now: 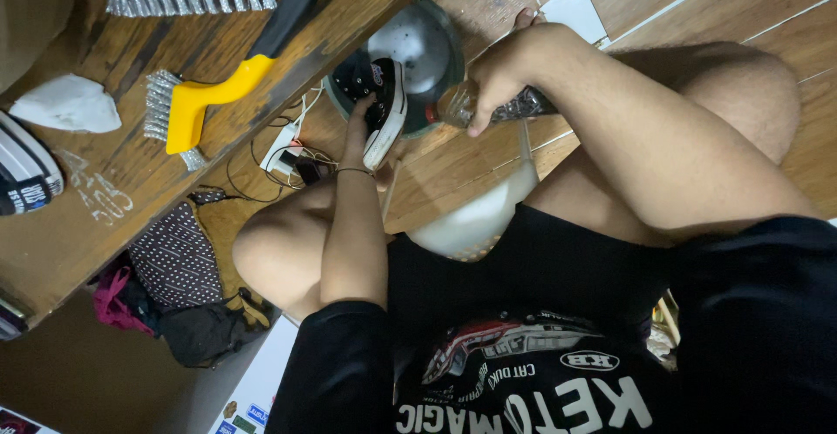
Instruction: The person cleans a black high-top sneaker by scrubbing the upper and sole with a brush dipped in soapy water. They then apply a liquid from a bottle to the shoe and wipe it with a yellow cloth.
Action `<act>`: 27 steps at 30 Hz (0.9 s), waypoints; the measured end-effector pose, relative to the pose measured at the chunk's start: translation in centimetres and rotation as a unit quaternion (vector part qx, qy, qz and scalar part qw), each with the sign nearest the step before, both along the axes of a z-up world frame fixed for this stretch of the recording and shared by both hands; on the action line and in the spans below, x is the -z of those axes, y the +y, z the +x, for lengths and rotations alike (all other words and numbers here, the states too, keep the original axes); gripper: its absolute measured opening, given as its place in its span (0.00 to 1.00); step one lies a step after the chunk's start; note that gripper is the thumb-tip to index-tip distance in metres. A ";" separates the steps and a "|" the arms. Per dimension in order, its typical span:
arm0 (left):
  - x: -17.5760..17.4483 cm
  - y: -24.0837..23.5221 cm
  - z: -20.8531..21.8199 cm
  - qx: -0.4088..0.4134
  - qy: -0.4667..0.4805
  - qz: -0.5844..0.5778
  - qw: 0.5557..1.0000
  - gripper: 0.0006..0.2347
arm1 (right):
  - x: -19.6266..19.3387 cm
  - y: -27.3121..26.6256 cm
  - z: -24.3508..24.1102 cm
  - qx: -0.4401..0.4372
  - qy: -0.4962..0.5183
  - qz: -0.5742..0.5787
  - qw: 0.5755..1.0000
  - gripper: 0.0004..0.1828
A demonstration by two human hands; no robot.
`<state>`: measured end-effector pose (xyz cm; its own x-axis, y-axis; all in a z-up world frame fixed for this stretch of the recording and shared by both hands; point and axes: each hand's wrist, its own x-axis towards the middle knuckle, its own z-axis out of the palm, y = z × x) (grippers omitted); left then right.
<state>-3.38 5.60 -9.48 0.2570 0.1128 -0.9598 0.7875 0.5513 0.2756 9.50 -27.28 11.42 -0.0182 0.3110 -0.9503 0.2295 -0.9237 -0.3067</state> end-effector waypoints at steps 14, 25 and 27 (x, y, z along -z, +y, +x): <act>-4.6 -1.5 -0.9 -0.044 0.035 -0.152 0.987 0.23 | -1.2 -1.9 -1.0 0.117 -0.153 0.197 0.961 0.40; -21.4 -4.0 -1.8 -0.145 -0.002 -0.170 0.975 0.14 | -17.2 -4.3 -8.3 0.312 -0.209 0.413 0.830 0.42; -21.5 -3.6 -2.5 -0.157 -0.011 -0.201 0.967 0.14 | -20.0 -5.8 -9.7 0.317 -0.256 0.411 0.816 0.46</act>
